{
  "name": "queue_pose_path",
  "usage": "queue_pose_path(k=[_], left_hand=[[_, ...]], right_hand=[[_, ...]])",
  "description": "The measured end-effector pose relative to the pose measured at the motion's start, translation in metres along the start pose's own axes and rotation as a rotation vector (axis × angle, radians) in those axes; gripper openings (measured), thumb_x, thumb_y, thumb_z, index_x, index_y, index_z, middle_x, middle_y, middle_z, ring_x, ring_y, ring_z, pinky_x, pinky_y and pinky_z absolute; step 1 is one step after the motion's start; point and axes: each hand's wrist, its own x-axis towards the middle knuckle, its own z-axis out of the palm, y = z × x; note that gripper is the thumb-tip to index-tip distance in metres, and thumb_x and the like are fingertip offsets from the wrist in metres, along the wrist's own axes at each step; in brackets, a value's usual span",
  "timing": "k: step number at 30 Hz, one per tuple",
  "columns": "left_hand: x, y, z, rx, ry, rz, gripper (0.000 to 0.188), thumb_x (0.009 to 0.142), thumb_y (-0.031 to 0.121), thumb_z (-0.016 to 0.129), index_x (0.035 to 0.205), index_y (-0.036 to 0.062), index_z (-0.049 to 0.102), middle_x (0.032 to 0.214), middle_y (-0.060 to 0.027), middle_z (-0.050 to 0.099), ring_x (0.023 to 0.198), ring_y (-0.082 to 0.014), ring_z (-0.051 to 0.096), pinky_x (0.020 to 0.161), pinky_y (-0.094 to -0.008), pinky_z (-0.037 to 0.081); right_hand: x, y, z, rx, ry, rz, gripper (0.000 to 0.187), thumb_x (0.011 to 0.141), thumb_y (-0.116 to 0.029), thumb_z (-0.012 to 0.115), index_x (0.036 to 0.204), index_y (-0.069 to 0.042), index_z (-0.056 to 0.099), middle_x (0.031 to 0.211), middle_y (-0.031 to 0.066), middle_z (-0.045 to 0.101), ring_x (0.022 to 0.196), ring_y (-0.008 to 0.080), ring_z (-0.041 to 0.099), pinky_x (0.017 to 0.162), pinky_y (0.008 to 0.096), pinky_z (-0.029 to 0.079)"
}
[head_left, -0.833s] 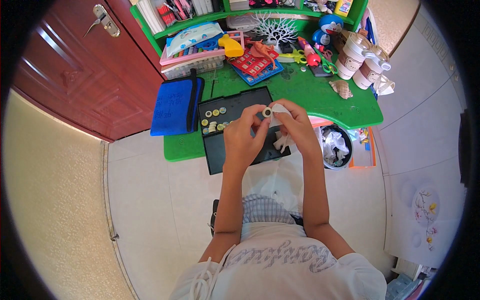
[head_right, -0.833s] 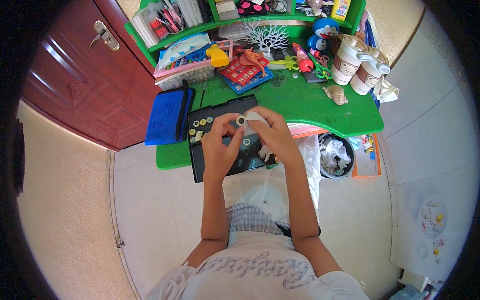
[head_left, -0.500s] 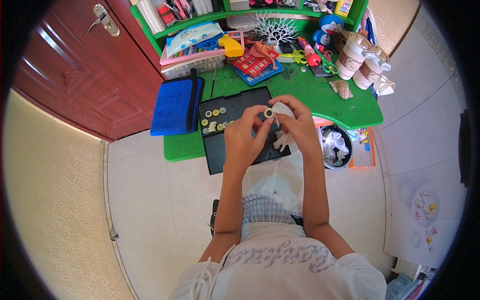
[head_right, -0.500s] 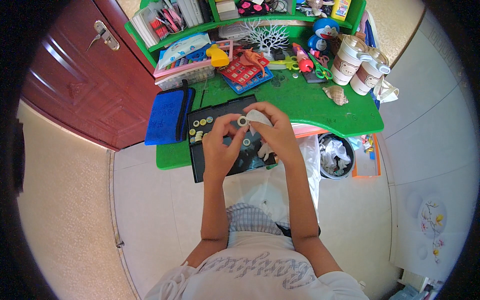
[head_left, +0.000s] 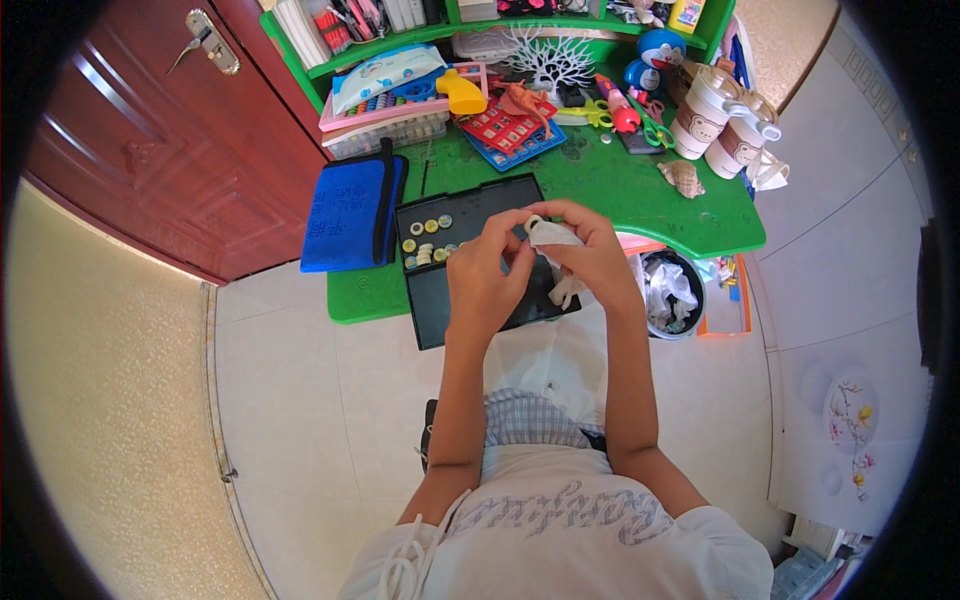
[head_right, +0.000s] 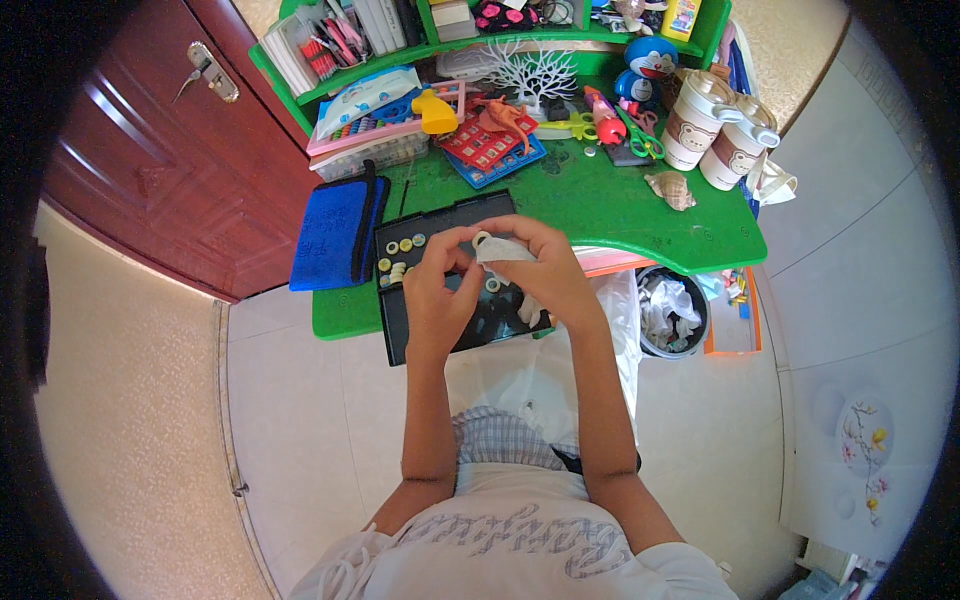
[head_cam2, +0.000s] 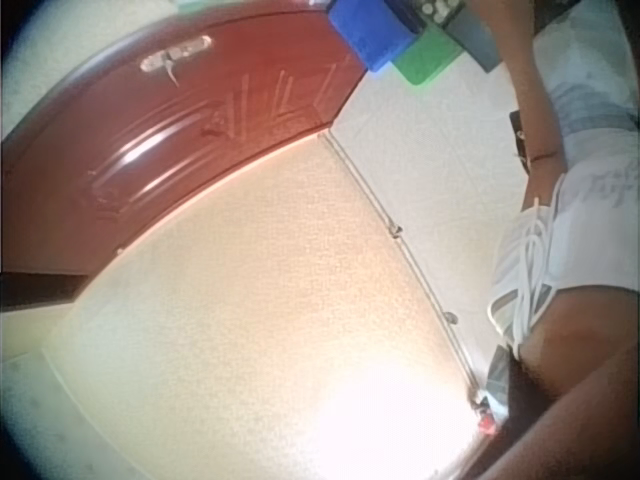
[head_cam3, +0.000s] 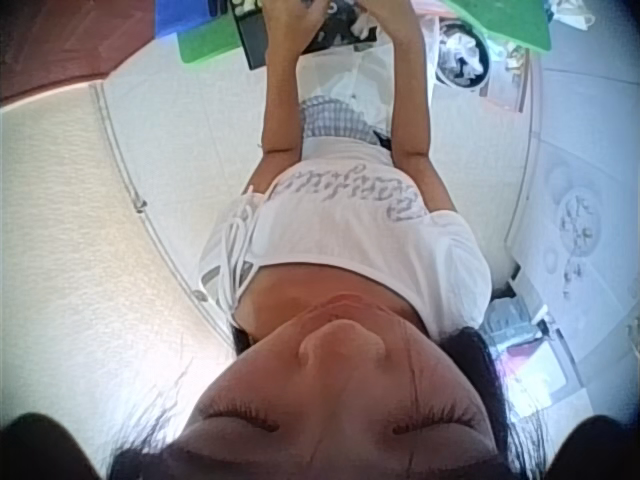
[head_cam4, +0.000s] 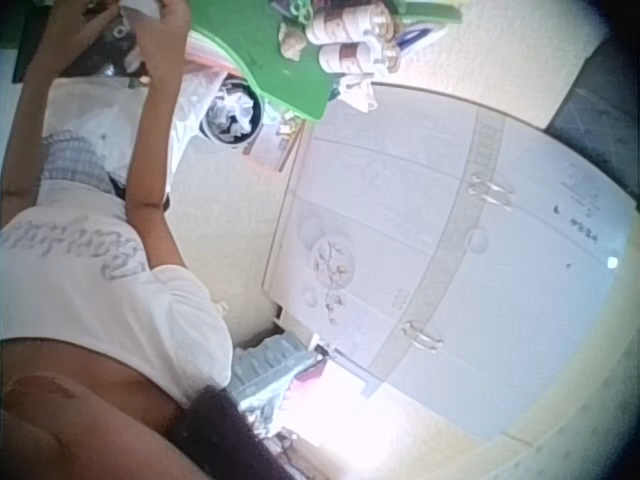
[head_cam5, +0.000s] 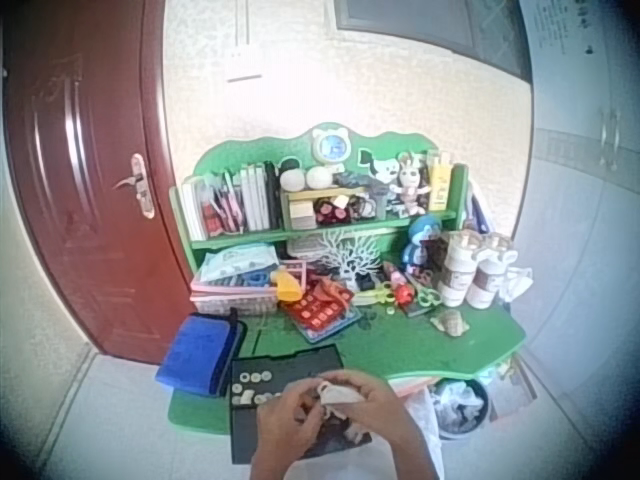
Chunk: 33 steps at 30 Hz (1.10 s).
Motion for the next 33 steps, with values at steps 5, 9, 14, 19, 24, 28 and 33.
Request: queue_pose_path(k=[5,9,14,19,24,28,33], left_hand=[[0.0,-0.001,0.0,0.01,-0.017,-0.013,0.03,0.072,-0.001,0.064,0.1,0.0063,0.056,0.06,-0.0053,0.056,0.053,-0.0154,0.056,0.051,-0.0272,0.043],[0.0,0.0,-0.001,0.014,-0.039,-0.037,0.028,0.074,-0.002,0.064,0.101,0.005,0.056,0.063,-0.0052,0.057,0.055,-0.0116,0.055,0.054,-0.0233,0.043],[0.001,0.002,0.001,0.006,-0.042,-0.036,0.028,0.075,-0.002,0.064,0.101,0.0047,0.057,0.063,-0.0051,0.057,0.055,-0.0115,0.055,0.054,-0.0235,0.043],[0.001,0.002,0.0,0.008,-0.042,-0.024,0.028,0.075,-0.002,0.064,0.101,0.0047,0.056,0.063,-0.0052,0.057,0.055,-0.0118,0.055,0.054,-0.024,0.043],[0.0,-0.001,0.0,-0.002,-0.041,-0.029,0.03,0.073,-0.003,0.063,0.102,0.005,0.056,0.063,-0.0054,0.057,0.056,-0.0128,0.056,0.055,-0.0247,0.044],[0.0,0.001,0.0,0.009,-0.046,-0.028,0.031,0.073,-0.003,0.063,0.102,0.0051,0.056,0.063,-0.0055,0.057,0.056,-0.0128,0.056,0.055,-0.0247,0.044],[0.0,0.002,0.0,0.007,-0.041,-0.034,0.029,0.074,-0.001,0.063,0.101,0.0051,0.056,0.063,-0.0057,0.057,0.055,-0.0128,0.056,0.055,-0.0243,0.044]], right_hand=[[0.001,0.003,-0.001,-0.024,0.015,0.012,0.024,0.077,-0.005,0.061,0.101,-0.001,0.062,0.09,0.0019,0.061,0.079,0.0077,0.054,0.067,0.0207,0.044],[0.002,0.008,-0.002,-0.013,0.024,0.028,0.022,0.081,-0.012,0.059,0.1,-0.003,0.063,0.077,-0.0019,0.058,0.058,0.0029,0.048,0.048,0.0177,0.036],[0.004,0.017,-0.003,0.039,0.047,-0.003,0.021,0.083,-0.015,0.057,0.1,-0.005,0.063,0.07,-0.0042,0.055,0.048,0.0006,0.04,0.04,0.0169,0.028],[0.002,0.011,-0.005,0.037,0.027,0.041,0.021,0.082,-0.014,0.058,0.1,-0.004,0.062,0.075,-0.0025,0.058,0.056,0.0022,0.047,0.046,0.0169,0.035],[0.0,0.002,-0.002,-0.025,-0.001,-0.003,0.023,0.079,-0.009,0.062,0.101,0.0,0.061,0.09,0.0023,0.061,0.082,0.0073,0.054,0.07,0.021,0.043],[0.001,0.004,-0.003,-0.026,0.004,-0.003,0.022,0.079,-0.008,0.061,0.1,0.0,0.061,0.089,0.002,0.06,0.081,0.0069,0.054,0.07,0.0212,0.044],[0.002,0.01,-0.004,0.025,0.003,0.014,0.019,0.083,-0.012,0.056,0.098,-0.003,0.061,0.075,-0.0026,0.056,0.059,0.002,0.046,0.049,0.0168,0.036]])
